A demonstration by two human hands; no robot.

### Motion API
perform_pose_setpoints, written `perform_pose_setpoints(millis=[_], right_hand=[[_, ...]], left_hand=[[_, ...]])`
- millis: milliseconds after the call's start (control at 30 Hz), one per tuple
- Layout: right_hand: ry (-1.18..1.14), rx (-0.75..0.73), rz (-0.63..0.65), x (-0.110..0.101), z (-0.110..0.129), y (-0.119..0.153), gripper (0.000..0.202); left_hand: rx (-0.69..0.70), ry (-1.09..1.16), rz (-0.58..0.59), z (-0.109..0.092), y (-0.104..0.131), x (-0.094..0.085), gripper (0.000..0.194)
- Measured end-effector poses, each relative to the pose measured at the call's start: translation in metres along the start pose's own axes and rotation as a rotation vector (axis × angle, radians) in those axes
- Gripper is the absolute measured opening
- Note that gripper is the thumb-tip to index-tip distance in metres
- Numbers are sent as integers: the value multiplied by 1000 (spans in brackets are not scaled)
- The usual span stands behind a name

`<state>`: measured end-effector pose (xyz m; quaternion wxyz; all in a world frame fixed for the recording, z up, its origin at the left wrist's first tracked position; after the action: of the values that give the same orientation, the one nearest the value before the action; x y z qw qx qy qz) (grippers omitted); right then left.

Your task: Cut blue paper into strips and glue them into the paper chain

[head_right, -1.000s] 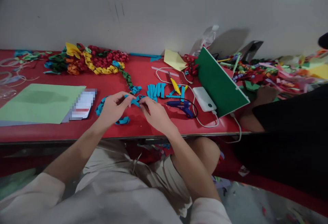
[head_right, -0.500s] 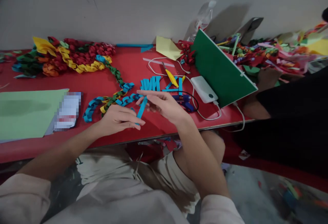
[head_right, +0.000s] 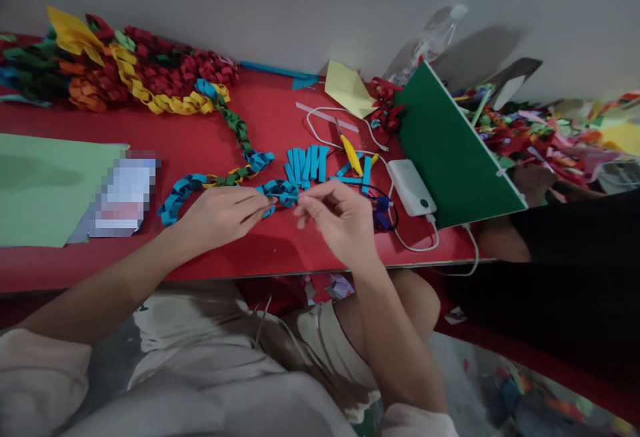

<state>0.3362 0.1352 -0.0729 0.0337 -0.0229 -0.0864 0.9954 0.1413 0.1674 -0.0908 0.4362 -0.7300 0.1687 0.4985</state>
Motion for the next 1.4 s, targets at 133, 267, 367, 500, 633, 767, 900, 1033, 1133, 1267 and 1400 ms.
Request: perform_pose_setpoints(millis=[133, 267, 367, 500, 633, 767, 900, 1033, 1133, 1267, 1400], right_hand=[[-132, 59, 120, 28, 1, 11, 14], [-301, 170, 89, 43, -6, 12, 21], [-397, 277, 98, 46, -14, 13, 36], [-408, 282, 119, 44, -20, 11, 33], [-375, 164, 137, 43, -21, 6, 28], [-277, -43, 87, 35, -16, 6, 6], [0, -440, 82, 21, 6, 16, 19], [186, -822, 212, 16, 31, 30, 19], [299, -850, 289, 17, 33, 31, 13], [378, -816, 376, 23, 24, 28, 21], [423, -749, 438, 24, 20, 27, 13]], left_hand=[[-170, 0, -149, 3, -4, -14, 31], [-288, 103, -307, -5, -2, -25, 28], [-413, 237, -300, -7, 0, -29, 27], [-537, 760, -237, -9, 1, -18, 28], [-611, 1262, -323, -20, 5, 4, 34], [-618, 1286, -422, -36, 10, 15, 32], [-512, 1206, -325, -50, 12, 10, 39], [-455, 1140, -96, -59, 15, 3, 49], [-409, 1019, -20, -59, 18, -2, 48], [-364, 987, 224, -62, 25, 4, 40], [-370, 984, 289, -59, 34, 1, 37]])
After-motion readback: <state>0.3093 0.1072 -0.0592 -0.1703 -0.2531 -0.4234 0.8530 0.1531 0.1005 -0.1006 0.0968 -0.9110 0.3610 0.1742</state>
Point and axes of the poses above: each hand's wrist, its own y-axis away from the middle knuckle, its own x-axis out of the palm, z = x × y, the point moved 5 cm from there along -y, towards the middle knuckle, and after that the axes turned 7 degrees about -y, right-handed, at the moved point
